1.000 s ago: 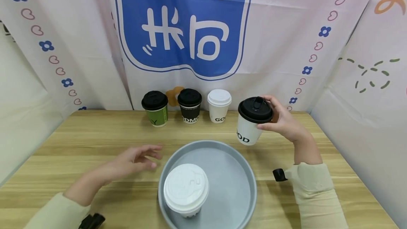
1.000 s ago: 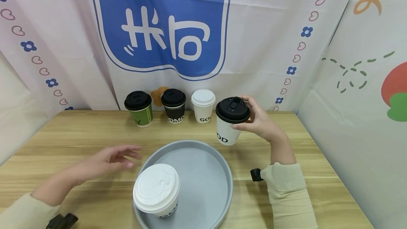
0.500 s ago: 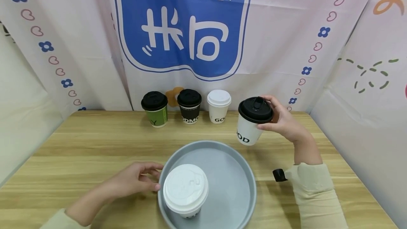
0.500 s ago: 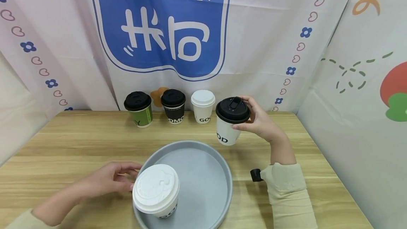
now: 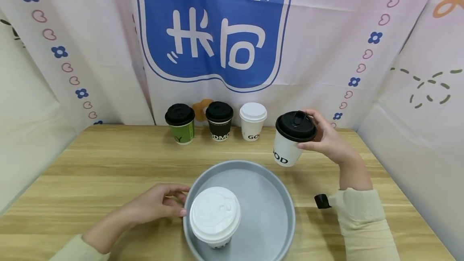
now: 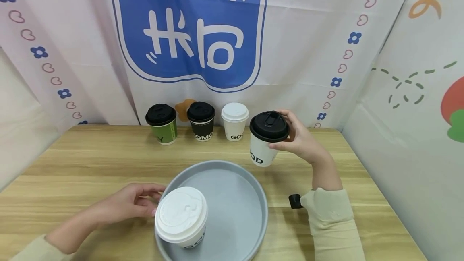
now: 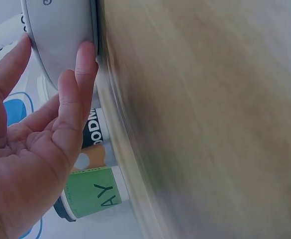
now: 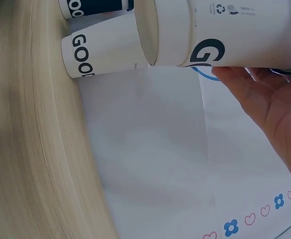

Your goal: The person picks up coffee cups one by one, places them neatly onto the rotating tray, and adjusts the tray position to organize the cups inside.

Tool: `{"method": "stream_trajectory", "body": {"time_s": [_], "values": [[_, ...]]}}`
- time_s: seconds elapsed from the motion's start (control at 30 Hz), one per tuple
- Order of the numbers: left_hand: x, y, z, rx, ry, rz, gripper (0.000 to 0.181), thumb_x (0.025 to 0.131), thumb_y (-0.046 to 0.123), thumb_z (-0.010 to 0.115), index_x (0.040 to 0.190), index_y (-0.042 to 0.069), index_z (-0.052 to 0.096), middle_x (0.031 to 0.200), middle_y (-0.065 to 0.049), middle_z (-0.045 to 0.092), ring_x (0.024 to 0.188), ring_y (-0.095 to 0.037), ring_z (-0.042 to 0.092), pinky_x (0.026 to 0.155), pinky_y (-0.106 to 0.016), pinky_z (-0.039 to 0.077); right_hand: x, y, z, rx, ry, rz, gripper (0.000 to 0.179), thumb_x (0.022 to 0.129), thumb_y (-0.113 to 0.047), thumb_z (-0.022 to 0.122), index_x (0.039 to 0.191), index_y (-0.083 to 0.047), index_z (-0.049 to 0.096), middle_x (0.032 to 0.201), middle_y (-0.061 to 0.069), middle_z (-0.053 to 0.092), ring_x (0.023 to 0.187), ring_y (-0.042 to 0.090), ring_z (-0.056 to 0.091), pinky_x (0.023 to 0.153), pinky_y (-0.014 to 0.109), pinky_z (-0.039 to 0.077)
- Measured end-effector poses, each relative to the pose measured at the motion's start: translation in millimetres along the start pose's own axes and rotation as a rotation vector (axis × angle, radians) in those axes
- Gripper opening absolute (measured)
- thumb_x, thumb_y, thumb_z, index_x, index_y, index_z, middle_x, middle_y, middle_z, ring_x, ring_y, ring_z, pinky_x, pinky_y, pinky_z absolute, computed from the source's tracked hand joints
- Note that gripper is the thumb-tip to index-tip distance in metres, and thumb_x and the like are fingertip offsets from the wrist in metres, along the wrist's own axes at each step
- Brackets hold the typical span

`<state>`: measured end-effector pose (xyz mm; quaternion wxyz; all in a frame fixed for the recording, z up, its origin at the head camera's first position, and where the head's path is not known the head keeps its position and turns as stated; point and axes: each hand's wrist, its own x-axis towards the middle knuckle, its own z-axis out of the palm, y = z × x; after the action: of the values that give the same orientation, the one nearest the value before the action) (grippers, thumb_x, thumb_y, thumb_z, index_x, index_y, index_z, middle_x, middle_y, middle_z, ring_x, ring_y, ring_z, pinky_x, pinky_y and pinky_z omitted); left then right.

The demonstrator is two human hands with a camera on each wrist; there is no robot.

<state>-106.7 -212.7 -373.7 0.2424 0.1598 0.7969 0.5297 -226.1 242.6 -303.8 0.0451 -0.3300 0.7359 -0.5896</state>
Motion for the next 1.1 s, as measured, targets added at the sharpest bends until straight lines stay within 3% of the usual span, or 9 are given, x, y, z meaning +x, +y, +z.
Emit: {"method": "stream_trajectory", "body": {"time_s": [0.27, 0.5, 0.9, 1.1], "values": [[4.0, 1.0, -1.2, -0.016, -0.020, 0.006, 0.076, 0.086, 0.017, 0.077, 0.142, -0.016, 0.038, 0.122, -0.023, 0.062, 0.097, -0.026, 0.070, 0.078, -0.026, 0.060, -4.0, -9, 0, 0.009, -0.002, -0.056, 0.075, 0.080, 0.018, 0.067, 0.142, -0.013, 0.037, 0.135, -0.002, 0.053, 0.117, 0.009, 0.060, 0.091, 0.023, 0.057], [4.5, -2.5, -7.3, -0.003, -0.045, 0.052, 0.074, 0.087, 0.016, 0.076, 0.141, -0.018, 0.038, 0.124, -0.029, 0.060, 0.096, -0.020, 0.070, 0.080, -0.026, 0.060, -6.9, -15, 5, -0.008, -0.036, -0.097, 0.077, 0.078, 0.019, 0.069, 0.142, -0.012, 0.038, 0.134, -0.002, 0.054, 0.116, 0.010, 0.060, 0.090, 0.025, 0.058], [9.5, -1.7, -13.1, 0.018, -0.072, 0.038, 0.069, 0.088, 0.016, 0.075, 0.141, -0.013, 0.042, 0.124, -0.023, 0.061, 0.101, -0.026, 0.068, 0.080, -0.027, 0.059, -12.0, -18, 22, 0.037, -0.137, -0.138, 0.082, 0.076, 0.017, 0.073, 0.144, -0.009, 0.036, 0.135, -0.001, 0.055, 0.119, 0.011, 0.058, 0.093, 0.026, 0.057], [12.5, -1.1, -15.3, 0.022, -0.095, 0.039, 0.069, 0.089, 0.017, 0.074, 0.142, -0.013, 0.041, 0.126, -0.023, 0.060, 0.105, -0.027, 0.067, 0.083, -0.025, 0.058, -14.3, -20, 31, 0.026, -0.174, -0.103, 0.084, 0.074, 0.014, 0.076, 0.143, -0.011, 0.035, 0.136, -0.003, 0.054, 0.122, 0.010, 0.056, 0.097, 0.027, 0.055]]}}
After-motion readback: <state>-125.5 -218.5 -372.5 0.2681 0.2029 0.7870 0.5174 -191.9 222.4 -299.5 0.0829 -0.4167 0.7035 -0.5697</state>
